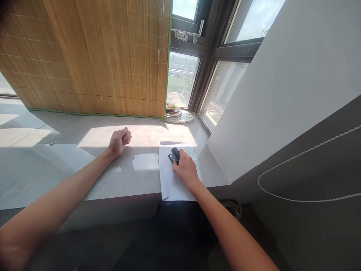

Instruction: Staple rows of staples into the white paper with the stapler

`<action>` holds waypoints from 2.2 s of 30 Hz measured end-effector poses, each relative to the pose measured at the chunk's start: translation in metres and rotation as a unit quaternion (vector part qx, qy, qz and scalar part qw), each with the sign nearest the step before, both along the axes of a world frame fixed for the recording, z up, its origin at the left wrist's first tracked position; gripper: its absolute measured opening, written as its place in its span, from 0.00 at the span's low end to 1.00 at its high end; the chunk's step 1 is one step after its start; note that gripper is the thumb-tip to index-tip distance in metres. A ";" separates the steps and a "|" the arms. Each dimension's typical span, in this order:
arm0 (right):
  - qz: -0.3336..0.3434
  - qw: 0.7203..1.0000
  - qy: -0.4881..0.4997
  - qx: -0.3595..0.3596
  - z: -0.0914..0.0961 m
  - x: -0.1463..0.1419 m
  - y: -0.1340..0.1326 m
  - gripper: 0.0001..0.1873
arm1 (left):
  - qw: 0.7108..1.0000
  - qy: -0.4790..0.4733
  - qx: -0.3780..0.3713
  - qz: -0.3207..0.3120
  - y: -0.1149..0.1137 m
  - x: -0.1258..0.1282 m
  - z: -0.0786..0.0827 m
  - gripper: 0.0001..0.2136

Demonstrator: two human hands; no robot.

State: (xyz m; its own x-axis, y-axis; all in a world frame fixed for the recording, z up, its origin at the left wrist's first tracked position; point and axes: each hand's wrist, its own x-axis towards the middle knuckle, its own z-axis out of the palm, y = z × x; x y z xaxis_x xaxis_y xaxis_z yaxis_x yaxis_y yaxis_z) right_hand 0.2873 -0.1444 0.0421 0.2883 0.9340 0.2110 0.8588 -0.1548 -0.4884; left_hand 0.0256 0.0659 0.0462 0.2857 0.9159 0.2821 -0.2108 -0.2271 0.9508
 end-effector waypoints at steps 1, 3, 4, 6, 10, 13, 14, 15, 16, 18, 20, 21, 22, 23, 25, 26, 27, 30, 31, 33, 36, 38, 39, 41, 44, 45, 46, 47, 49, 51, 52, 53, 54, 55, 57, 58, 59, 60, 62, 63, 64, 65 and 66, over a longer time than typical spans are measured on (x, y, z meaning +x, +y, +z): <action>0.003 1.000 0.012 -0.006 0.000 0.008 0.001 0.08 | 1.000 -0.002 -0.002 -0.001 0.000 0.000 0.000 0.27; 0.025 0.999 0.040 -0.003 0.003 0.025 0.008 0.15 | 1.000 -0.021 -0.010 -0.010 0.001 -0.001 0.000 0.27; 0.035 0.998 0.052 0.017 0.004 0.035 0.015 0.18 | 0.999 -0.035 -0.017 -0.016 0.001 -0.001 0.000 0.27; 0.049 0.993 0.056 0.090 0.005 0.055 0.035 0.21 | 0.997 -0.067 -0.034 -0.029 0.003 -0.003 0.001 0.26; 0.137 0.986 -0.016 0.097 -0.008 0.081 0.092 0.22 | 0.984 -0.144 -0.086 -0.057 0.010 -0.011 0.003 0.25; 0.173 0.983 -0.066 -0.021 -0.025 0.074 0.128 0.29 | 0.964 -0.191 -0.139 -0.123 0.016 -0.023 0.003 0.27; 0.164 0.982 -0.076 -0.051 -0.030 0.067 0.136 0.31 | 0.957 -0.199 -0.151 -0.150 0.019 -0.028 0.002 0.28; 0.153 0.982 -0.083 -0.072 -0.033 0.059 0.144 0.33 | 0.950 -0.203 -0.156 -0.177 0.022 -0.033 0.001 0.30; 0.145 0.982 -0.087 -0.083 -0.035 0.051 0.150 0.33 | 0.945 -0.206 -0.157 -0.199 0.025 -0.038 0.000 0.31; 0.135 0.983 -0.087 -0.089 -0.035 0.031 0.160 0.33 | 0.939 -0.210 -0.147 -0.230 0.032 -0.047 -0.003 0.34; 0.127 0.985 -0.079 -0.090 -0.032 0.006 0.171 0.33 | 0.934 -0.217 -0.131 -0.253 0.038 -0.056 -0.006 0.35; 0.124 0.985 -0.074 -0.092 -0.031 -0.010 0.177 0.34 | 0.930 -0.224 -0.120 -0.265 0.041 -0.060 -0.008 0.35; 0.125 0.986 -0.068 -0.091 -0.029 -0.027 0.183 0.34 | 0.926 -0.236 -0.105 -0.275 0.044 -0.065 -0.008 0.34; 0.129 0.986 -0.065 -0.088 -0.027 -0.045 0.189 0.34 | 0.921 -0.253 -0.087 -0.284 0.047 -0.070 -0.008 0.34; 0.144 0.985 -0.058 -0.080 -0.025 -0.086 0.201 0.33 | 0.905 -0.302 -0.045 -0.296 0.050 -0.082 -0.008 0.33; 0.149 0.984 -0.056 -0.078 -0.024 -0.108 0.207 0.34 | 0.896 -0.330 -0.027 -0.297 0.052 -0.088 -0.008 0.33; 0.152 0.984 -0.056 -0.076 -0.024 -0.128 0.212 0.34 | 0.886 -0.356 -0.011 -0.297 0.053 -0.094 -0.008 0.32; 0.176 0.980 -0.055 -0.077 -0.025 -0.178 0.224 0.35 | 0.862 -0.408 0.016 -0.300 0.057 -0.109 -0.008 0.31; 0.183 0.979 -0.056 -0.076 -0.026 -0.189 0.226 0.35 | 0.857 -0.416 0.023 -0.302 0.058 -0.111 -0.008 0.31; 0.191 0.978 -0.059 -0.066 -0.027 -0.202 0.228 0.35 | 0.854 -0.421 0.032 -0.303 0.061 -0.114 -0.009 0.31; 0.193 0.978 -0.057 -0.052 -0.028 -0.203 0.224 0.33 | 0.869 -0.408 0.021 -0.280 0.061 -0.112 -0.010 0.32; 0.189 0.979 -0.056 -0.053 -0.028 -0.195 0.219 0.32 | 0.881 -0.393 0.001 -0.263 0.058 -0.109 -0.009 0.32; 0.185 0.979 -0.056 -0.055 -0.028 -0.189 0.215 0.32 | 0.886 -0.386 -0.008 -0.256 0.057 -0.108 -0.009 0.32; 0.183 0.980 -0.061 -0.056 -0.027 -0.173 0.208 0.33 | 0.898 -0.366 -0.023 -0.244 0.053 -0.105 -0.008 0.32; 0.177 0.979 -0.075 -0.063 -0.026 -0.139 0.195 0.36 | 0.919 -0.309 -0.047 -0.243 0.049 -0.098 -0.007 0.32; 0.170 0.980 -0.081 -0.068 -0.026 -0.126 0.191 0.37 | 0.925 -0.281 -0.058 -0.248 0.048 -0.094 -0.007 0.32; 0.158 0.981 -0.086 -0.072 -0.027 -0.112 0.187 0.37 | 0.932 -0.251 -0.071 -0.253 0.046 -0.090 -0.007 0.32; 0.146 0.982 -0.091 -0.075 -0.027 -0.098 0.184 0.38 | 0.937 -0.219 -0.084 -0.258 0.044 -0.086 -0.007 0.32; 0.128 0.984 -0.099 -0.073 -0.029 -0.074 0.178 0.38 | 0.948 -0.156 -0.105 -0.258 0.038 -0.076 -0.007 0.30; 0.120 0.986 -0.099 -0.062 -0.031 -0.057 0.176 0.38 | 0.960 -0.090 -0.116 -0.238 0.029 -0.063 -0.008 0.28; 0.120 0.987 -0.093 -0.056 -0.032 -0.053 0.175 0.38 | 0.968 -0.053 -0.115 -0.216 0.025 -0.056 -0.008 0.27; 0.121 0.988 -0.084 -0.048 -0.034 -0.050 0.175 0.37 | 0.977 -0.012 -0.106 -0.186 0.019 -0.049 -0.009 0.26; 0.121 0.989 -0.069 -0.039 -0.034 -0.049 0.175 0.37 | 0.985 0.038 -0.087 -0.147 0.014 -0.041 -0.011 0.25; 0.121 0.991 -0.054 -0.028 -0.035 -0.049 0.175 0.36 | 0.989 0.095 -0.059 -0.098 0.009 -0.034 -0.012 0.23; 0.122 0.992 -0.025 -0.008 -0.033 -0.051 0.175 0.36 | 0.976 0.211 0.048 -0.008 -0.002 -0.021 -0.017 0.15; 0.126 0.992 -0.015 0.001 -0.032 -0.051 0.174 0.36 | 0.958 0.263 0.107 0.026 -0.008 -0.016 -0.020 0.10; 0.132 0.991 -0.006 0.010 -0.029 -0.050 0.172 0.37 | 0.936 0.311 0.159 0.048 -0.014 -0.013 -0.024 0.08; 0.139 0.990 0.001 0.020 -0.027 -0.049 0.171 0.37 | 0.912 0.356 0.195 0.060 -0.020 -0.011 -0.027 0.10; 0.148 0.987 0.021 0.052 -0.021 -0.046 0.165 0.35 | 0.871 0.431 0.228 0.061 -0.034 -0.010 -0.035 0.15; 0.146 0.986 0.034 0.070 -0.017 -0.044 0.161 0.31 | 0.854 0.461 0.234 0.057 -0.041 -0.011 -0.039 0.16; 0.141 0.985 0.047 0.083 -0.014 -0.042 0.157 0.26 | 0.838 0.488 0.239 0.056 -0.048 -0.012 -0.042 0.17; 0.134 0.985 0.058 0.091 -0.011 -0.042 0.152 0.20 | 0.823 0.510 0.242 0.062 -0.053 -0.013 -0.045 0.17; 0.129 0.985 0.067 0.094 -0.008 -0.042 0.147 0.17 | 0.811 0.527 0.244 0.071 -0.058 -0.014 -0.047 0.17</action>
